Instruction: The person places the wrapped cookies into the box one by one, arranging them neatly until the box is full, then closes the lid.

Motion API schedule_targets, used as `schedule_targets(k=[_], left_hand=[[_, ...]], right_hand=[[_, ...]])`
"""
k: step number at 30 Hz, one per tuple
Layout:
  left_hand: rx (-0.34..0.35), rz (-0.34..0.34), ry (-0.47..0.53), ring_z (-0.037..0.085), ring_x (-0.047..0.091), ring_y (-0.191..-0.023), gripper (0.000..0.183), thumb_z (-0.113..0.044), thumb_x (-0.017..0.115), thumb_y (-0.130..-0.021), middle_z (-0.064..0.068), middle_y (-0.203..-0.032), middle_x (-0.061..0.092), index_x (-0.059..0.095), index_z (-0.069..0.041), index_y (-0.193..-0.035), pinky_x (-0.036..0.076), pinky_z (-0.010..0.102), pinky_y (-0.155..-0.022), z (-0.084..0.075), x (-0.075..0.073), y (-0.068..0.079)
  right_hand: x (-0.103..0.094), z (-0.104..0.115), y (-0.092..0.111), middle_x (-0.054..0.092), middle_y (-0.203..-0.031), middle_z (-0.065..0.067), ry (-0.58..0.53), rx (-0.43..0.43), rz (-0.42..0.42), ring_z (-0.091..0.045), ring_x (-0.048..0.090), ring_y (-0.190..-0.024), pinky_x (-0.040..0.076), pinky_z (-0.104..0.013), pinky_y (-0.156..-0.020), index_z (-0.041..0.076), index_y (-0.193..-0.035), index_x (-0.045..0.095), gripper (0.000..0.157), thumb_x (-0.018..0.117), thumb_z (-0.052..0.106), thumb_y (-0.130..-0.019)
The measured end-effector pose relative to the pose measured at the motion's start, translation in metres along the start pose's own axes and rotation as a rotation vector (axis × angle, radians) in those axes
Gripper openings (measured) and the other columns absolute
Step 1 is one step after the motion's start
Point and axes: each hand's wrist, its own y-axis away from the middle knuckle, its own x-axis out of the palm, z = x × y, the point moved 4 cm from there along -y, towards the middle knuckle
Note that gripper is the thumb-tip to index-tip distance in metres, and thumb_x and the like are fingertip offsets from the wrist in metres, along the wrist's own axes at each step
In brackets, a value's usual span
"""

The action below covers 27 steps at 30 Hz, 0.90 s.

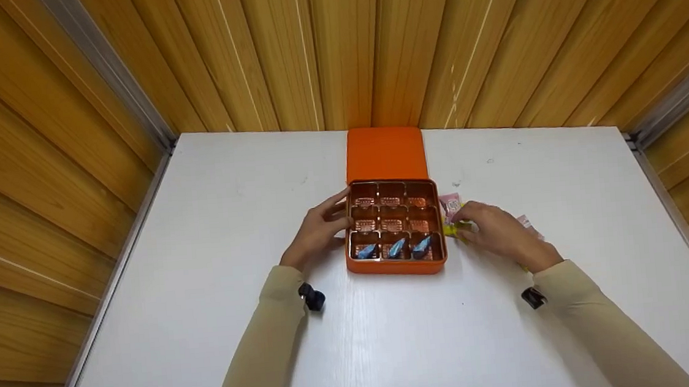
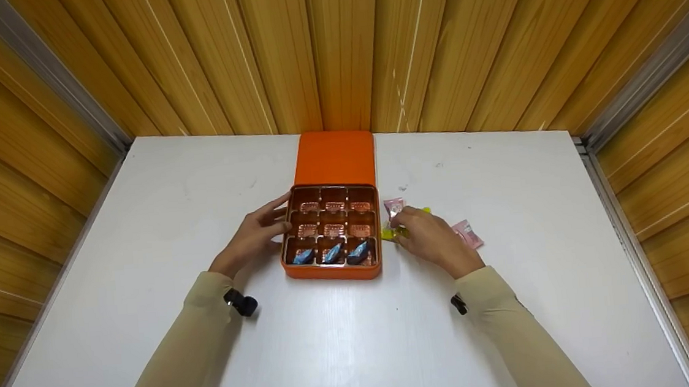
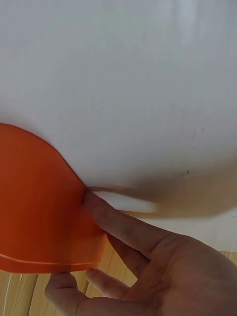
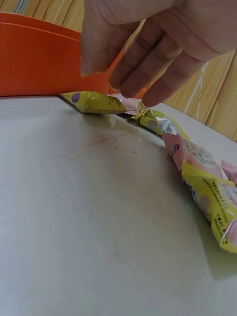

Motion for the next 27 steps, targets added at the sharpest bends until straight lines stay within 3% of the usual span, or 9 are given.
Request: schedule_targets(k=[14,27], left_hand=[[0.015,0.003,0.009,0.033,0.063,-0.129,0.071,-0.004,0.069,-0.100,0.016,-0.151,0.057,0.047,-0.028,-0.162,0.062,0.049,-0.090,0.000,-0.001,0.000],[0.020,0.010,-0.003,0.031,0.061,-0.132,0.070,-0.008,0.069,-0.100,0.015,-0.154,0.055,0.046,-0.028,-0.163,0.062,0.049,-0.089,0.001,-0.001,0.001]], right_hand=[[0.010,-0.002,0.001,0.069,-0.121,-0.017,0.083,-0.003,0.022,-0.039,0.068,-0.111,0.054,-0.059,-0.100,-0.001,-0.119,0.074,0.027,0.080,0.006,-0.094],[0.015,-0.006,-0.002,0.068,-0.112,-0.014,0.063,-0.009,-0.004,-0.034,0.068,-0.103,0.056,-0.055,-0.098,-0.001,-0.117,0.071,0.028,0.082,0.002,-0.091]])
